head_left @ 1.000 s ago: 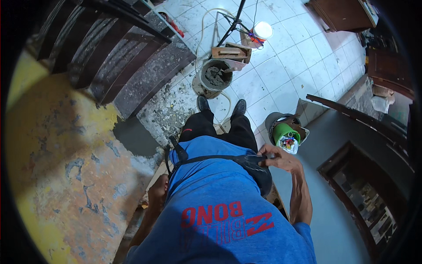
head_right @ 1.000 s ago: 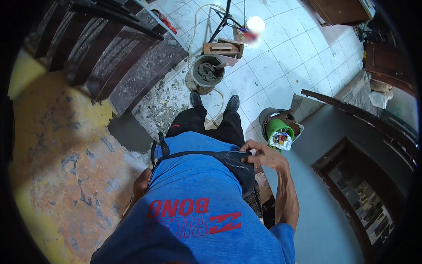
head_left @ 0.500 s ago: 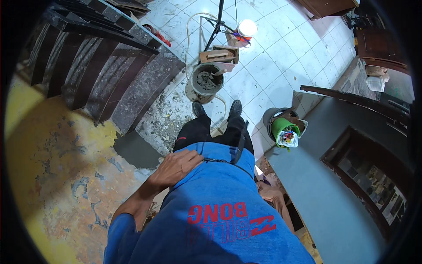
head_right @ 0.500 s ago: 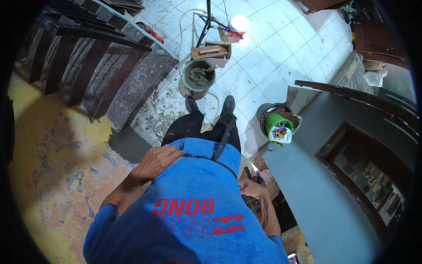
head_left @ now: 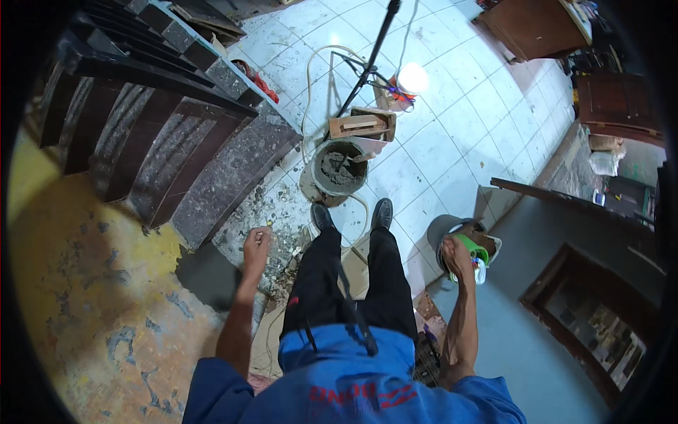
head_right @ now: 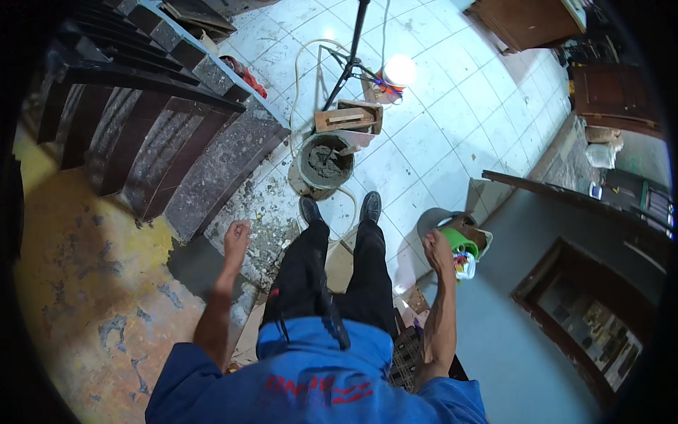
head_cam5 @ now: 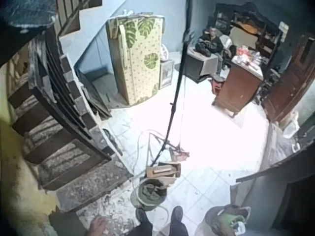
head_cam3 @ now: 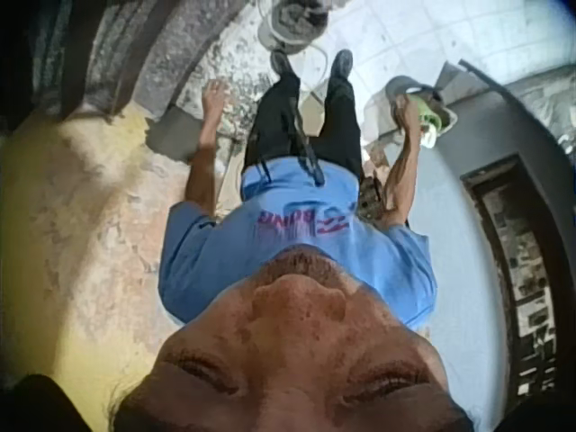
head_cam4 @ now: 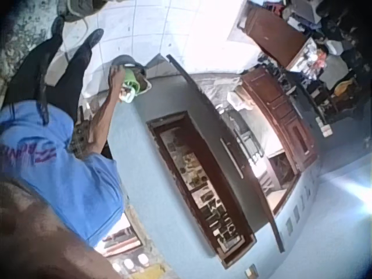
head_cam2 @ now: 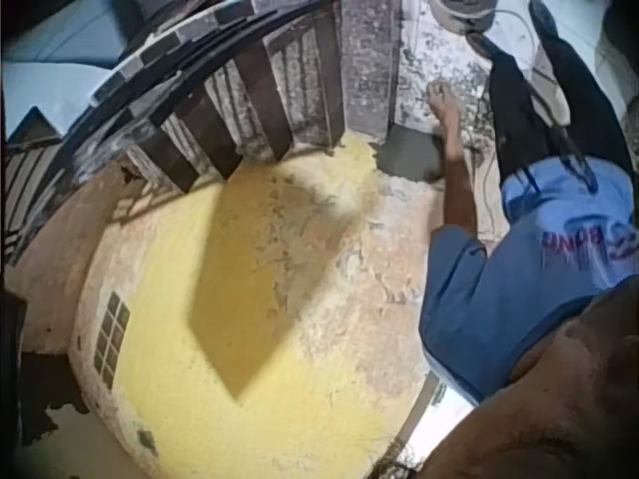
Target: The person puts a device into their waist pouch, moves a board aside, scrapes along the wall with a knife, and carries plastering tools and mortar over before wiping the wall with a cloth.
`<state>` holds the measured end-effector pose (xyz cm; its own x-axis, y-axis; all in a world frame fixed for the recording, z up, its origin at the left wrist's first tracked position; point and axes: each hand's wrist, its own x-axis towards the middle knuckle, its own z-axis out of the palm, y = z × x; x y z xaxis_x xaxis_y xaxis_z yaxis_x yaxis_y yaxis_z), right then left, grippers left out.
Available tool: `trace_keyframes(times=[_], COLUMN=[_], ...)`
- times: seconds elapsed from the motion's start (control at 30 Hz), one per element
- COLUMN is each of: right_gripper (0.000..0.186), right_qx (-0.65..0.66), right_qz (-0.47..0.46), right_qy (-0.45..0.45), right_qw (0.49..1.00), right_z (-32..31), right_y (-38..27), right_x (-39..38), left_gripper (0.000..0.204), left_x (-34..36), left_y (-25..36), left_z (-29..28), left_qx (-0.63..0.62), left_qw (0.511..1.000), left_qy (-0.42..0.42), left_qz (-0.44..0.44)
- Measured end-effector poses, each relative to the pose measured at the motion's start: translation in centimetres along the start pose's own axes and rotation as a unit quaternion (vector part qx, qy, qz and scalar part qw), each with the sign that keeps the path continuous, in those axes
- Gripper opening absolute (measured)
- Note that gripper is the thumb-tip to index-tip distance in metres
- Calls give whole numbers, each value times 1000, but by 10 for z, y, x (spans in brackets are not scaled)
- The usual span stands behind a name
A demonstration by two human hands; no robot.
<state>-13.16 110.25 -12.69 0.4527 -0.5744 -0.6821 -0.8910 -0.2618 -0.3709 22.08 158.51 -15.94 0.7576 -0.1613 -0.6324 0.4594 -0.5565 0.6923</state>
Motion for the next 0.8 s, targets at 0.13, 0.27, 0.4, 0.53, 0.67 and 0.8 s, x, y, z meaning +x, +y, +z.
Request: trace_keyframes(times=[0.13,0.27,0.4,0.53,0.67,0.8], right_gripper=[34,48,44,30,29,55], right_qx=[-186,-332,-440,-389,-123,-72], right_qz=[-149,-398,-421,-263,-248,-142], right_qy=[18,87,161,-74,57,160], right_qw=[971,851,776,880,959,974], right_z=[71,187,216,258,260,222], right_y=[-94,-152,-154,-197,-173,-85], right_x=[125,262,355,365,398,517], left_gripper=[31,48,63,77,65,63], left_x=[69,105,128,185,207,200], left_y=[-104,-172,-143,-153,-156,-141], left_z=[111,198,320,353,373,391], left_qx=[58,229,374,378,393,321], left_qw=[970,952,876,873,890,921], left_qy=[18,-191,-235,-128,-131,-122], left_qz=[-234,-77,191,281,189,185])
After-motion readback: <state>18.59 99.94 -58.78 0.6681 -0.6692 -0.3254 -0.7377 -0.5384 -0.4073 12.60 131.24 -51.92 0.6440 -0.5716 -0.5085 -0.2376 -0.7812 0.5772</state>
